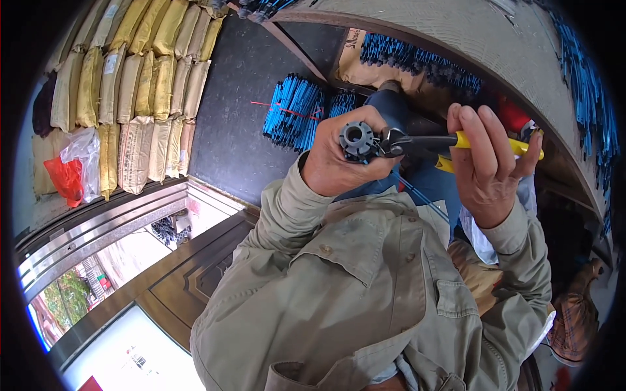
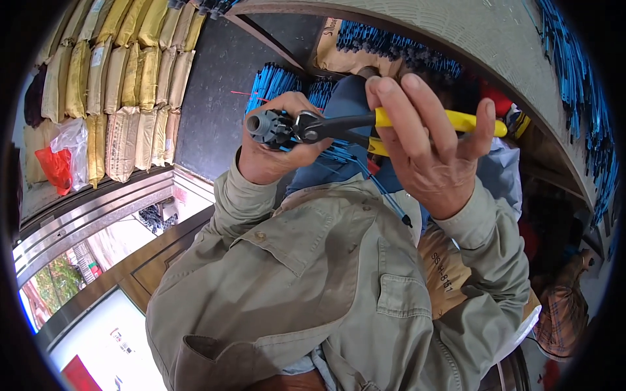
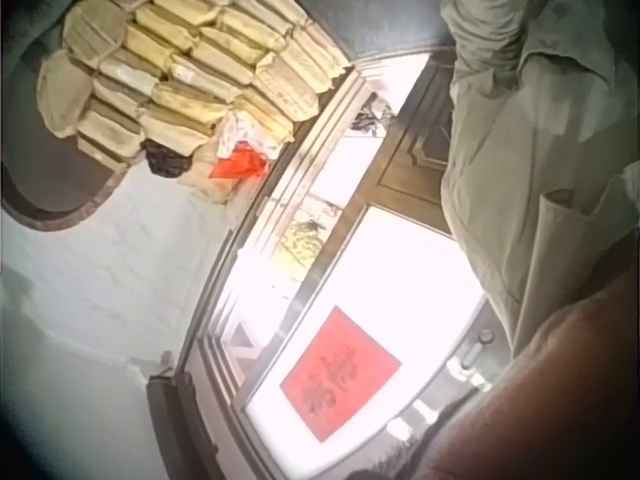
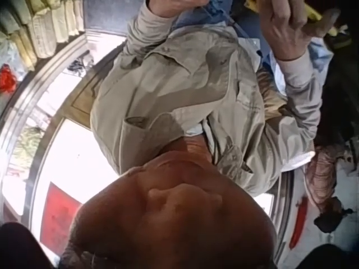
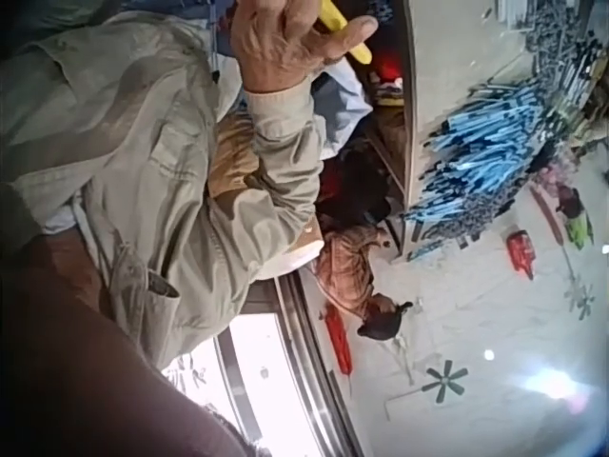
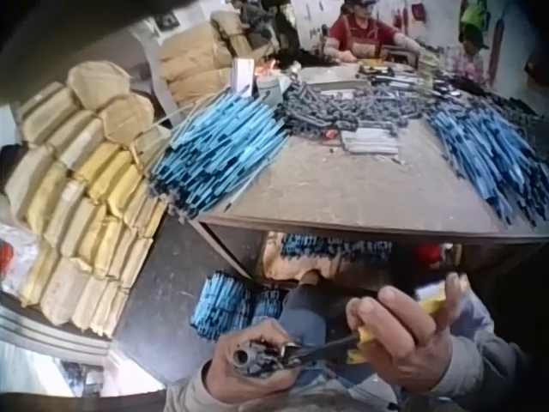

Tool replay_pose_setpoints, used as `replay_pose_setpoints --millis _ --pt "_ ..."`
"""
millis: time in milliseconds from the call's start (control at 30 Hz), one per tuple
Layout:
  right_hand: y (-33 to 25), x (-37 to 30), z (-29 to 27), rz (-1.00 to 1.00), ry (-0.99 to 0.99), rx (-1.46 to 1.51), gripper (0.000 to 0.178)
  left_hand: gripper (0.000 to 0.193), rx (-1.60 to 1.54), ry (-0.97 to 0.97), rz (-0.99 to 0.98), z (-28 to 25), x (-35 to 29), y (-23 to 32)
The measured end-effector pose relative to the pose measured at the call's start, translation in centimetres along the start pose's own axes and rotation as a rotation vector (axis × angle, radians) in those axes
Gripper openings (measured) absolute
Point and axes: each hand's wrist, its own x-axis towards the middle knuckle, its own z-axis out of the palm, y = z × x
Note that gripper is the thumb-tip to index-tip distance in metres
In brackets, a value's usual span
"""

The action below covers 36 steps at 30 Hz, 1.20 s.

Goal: Assembling blue wire components into a plastic housing and securing them with pliers.

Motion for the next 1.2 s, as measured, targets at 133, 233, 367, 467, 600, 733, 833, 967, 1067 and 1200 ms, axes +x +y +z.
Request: replay_pose_setpoints --millis 133,233,367,467,600,733,833,967,1067,1200 --pt "-0.4 -0.1 0.2 0.019 0.037 -0.056 0.034 0.025 0.012 0.018 -0.015 0.1 0.1 0.1" --pt "-0.4 0.0 0.1 0.000 0.074 -0.145 0.029 0.025 0.011 0.027 -0.029 0.1 0.1 0.0" --pt "0.6 -0.5 -1.5 0.064 -0.246 0.222 0.024 0.027 -0.039 0.064 -0.021 0.3 -0.3 -0.7" --pt "4.2 2.4 -4.3 -0.046 -0.616 0.421 0.027 0.031 0.020 0.001 -0.002 0.6 -0.3 0.0" --pt "5.8 2.7 -6.5 -0.055 -1.070 0.795 0.033 0.039 0.040 -0.164 0.032 0.6 -0.2 1.1" --pt "5.2 0.4 -5.4 0.298 -1.248 1.494 0.040 0.050 -0.022 -0.410 0.124 0.3 0.4 1.0" --pt "4.8 -0.4 -3.7 0.546 -1.260 2.034 0.045 0.055 -0.127 -0.368 0.147 -0.4 -0.2 -0.6" --pt "3.4 0.2 -4.2 0.228 -0.889 1.494 0.049 0.057 -0.152 -0.291 0.149 -0.8 -0.3 -1.2" --pt "2.9 0.2 -4.8 -0.059 -0.531 0.749 0.052 0.058 -0.165 -0.237 0.122 -0.8 0.0 -1.2" --pt "5.6 -0.1 -3.6 0.912 -1.494 2.258 0.054 0.059 -0.111 -0.467 0.126 -1.5 0.6 -0.9"
